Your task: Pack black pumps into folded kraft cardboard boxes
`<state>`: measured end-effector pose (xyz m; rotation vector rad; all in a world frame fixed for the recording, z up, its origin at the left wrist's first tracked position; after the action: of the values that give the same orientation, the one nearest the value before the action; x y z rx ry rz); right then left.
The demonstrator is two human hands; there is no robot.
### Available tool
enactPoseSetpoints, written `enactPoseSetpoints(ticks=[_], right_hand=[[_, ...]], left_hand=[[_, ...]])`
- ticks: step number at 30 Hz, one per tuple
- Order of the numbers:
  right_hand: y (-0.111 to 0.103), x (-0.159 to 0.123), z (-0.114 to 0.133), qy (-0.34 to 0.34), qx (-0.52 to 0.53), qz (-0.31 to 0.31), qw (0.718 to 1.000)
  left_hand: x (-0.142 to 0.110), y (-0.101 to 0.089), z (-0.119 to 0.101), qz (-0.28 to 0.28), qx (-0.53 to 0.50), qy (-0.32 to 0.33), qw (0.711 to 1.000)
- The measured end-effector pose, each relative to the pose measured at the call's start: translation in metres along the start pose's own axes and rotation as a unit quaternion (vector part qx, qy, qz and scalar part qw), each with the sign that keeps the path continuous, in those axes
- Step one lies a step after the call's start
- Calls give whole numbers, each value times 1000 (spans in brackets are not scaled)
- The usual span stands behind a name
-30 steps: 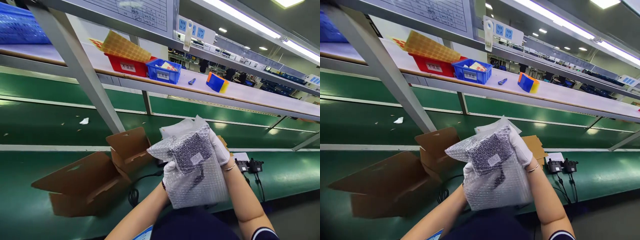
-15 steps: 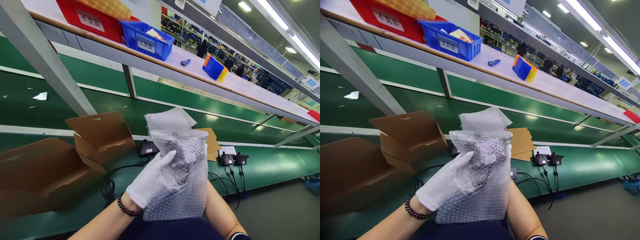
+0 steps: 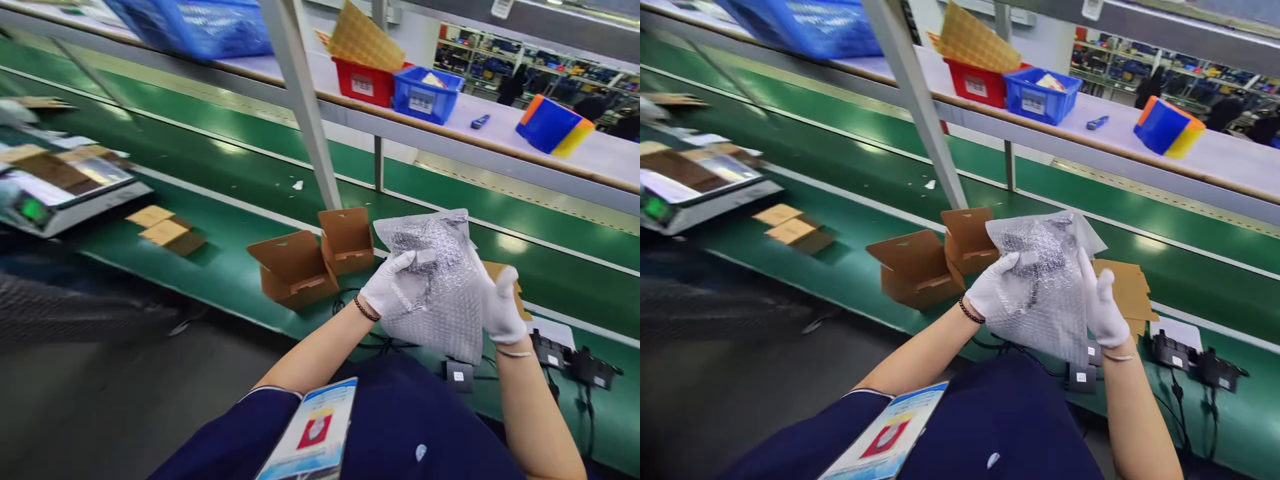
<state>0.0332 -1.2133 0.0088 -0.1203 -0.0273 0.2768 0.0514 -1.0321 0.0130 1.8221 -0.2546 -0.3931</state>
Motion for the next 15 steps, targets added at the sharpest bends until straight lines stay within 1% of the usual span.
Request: enactPoseSetpoints(ticks=[2,4,5,6,7,8,9,10,11,12,13,14,15], right_hand=[[4,-6,-10,2,-3,36,999],[0,-8,-24,42,-82,66,994],[-5,-8,-30,65,-142,60,986],[-13,-8,-34,78,-205,29,975],[-22,-9,-35,73,-267,-28,961],[-30,-13,-34,54,-316,-106,941],[-35,-18,-30,27,-339,-181,923],[-35,-25,-26,4,-333,-217,918],[-30,-32,-23,-4,-298,-194,935],[-20,-39,-21,8,-236,-112,965],[-4,-45,-21,41,-149,17,988],[14,-48,-23,81,-49,154,984],[31,-49,-26,114,40,253,960]], left_hand=[[-2,3,-12,8,9,72,997],[-6,6,-23,-8,19,102,995],[-8,6,-28,-22,24,110,993],[-10,6,-32,-33,29,121,992],[-12,7,-36,-41,33,137,989],[-14,7,-40,-46,35,157,986],[-15,7,-42,-49,38,178,982],[-17,7,-44,-51,41,193,979],[-18,6,-44,-50,42,204,977],[-19,4,-43,-49,42,210,976],[-20,0,-40,-48,44,213,975],[-21,-6,-37,-46,47,213,975],[-24,-13,-32,-46,50,211,975]])
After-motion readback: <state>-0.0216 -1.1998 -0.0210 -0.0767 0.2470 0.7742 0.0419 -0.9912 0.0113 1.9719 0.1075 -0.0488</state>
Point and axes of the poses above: each hand's wrist, its own x-axis towards the middle knuckle, its own y-axis out of the palm, z = x × y, the point moved 1 cm from there along x, towards the middle knuckle, and after that the axes turned 10 degrees about -x, right-handed, at the moved point
